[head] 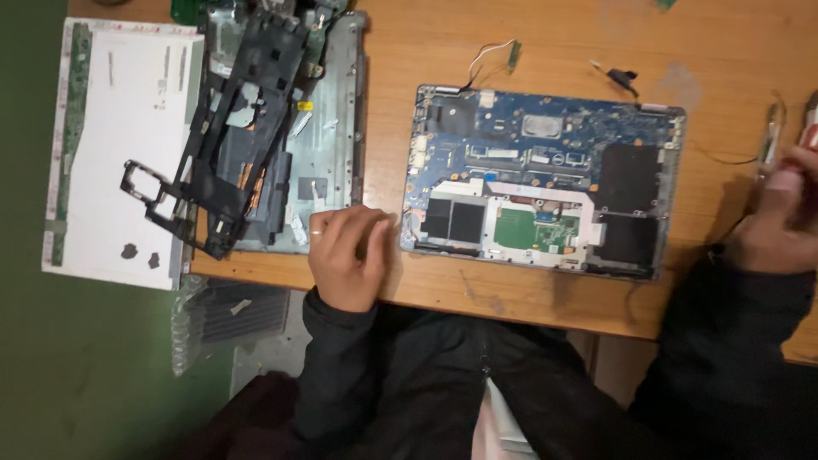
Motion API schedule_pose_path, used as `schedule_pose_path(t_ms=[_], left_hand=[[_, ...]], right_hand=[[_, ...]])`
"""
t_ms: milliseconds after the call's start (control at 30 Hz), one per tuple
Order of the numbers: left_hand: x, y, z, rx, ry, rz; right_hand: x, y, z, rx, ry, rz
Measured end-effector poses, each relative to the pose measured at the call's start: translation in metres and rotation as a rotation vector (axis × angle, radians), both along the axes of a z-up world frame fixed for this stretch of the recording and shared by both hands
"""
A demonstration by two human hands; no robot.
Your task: The person works on a disassembled laptop, using a red-handled screwdriver to remove screws and detach a blue circuit board. They then use a toothbrush to clean the board and tweezers to remove small components from its surface.
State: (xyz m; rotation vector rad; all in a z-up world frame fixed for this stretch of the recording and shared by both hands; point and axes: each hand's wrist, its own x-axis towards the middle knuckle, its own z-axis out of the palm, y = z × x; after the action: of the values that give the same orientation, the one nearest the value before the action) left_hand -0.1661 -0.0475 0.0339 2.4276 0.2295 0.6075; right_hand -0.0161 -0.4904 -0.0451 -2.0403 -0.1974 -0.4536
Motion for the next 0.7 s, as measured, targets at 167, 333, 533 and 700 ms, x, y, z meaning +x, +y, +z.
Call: schedule_pose_path(t_ms=[167,333,533,700], left_hand=[[0.026,-0.01,0.001,0.044,0.061,-0.086],[0.058,-0.019,0.01,0.12,0.089,-0.207],[0.105,-0.017,0.02,0.309,0.24,-0.533],[0.134,-0.012,0.015,0.346,0.339,-0.585]], right_hand=[[0.015,0.007,0.035,-0.473,-0.034,-0.01],[0.016,0.017,0.038,-0.405,0.066,0.003],[0.021,0.02,0.038,-0.539,0.025,-0.041],[0.029,0.036,0.056,-0.564,-0.092,0.037]])
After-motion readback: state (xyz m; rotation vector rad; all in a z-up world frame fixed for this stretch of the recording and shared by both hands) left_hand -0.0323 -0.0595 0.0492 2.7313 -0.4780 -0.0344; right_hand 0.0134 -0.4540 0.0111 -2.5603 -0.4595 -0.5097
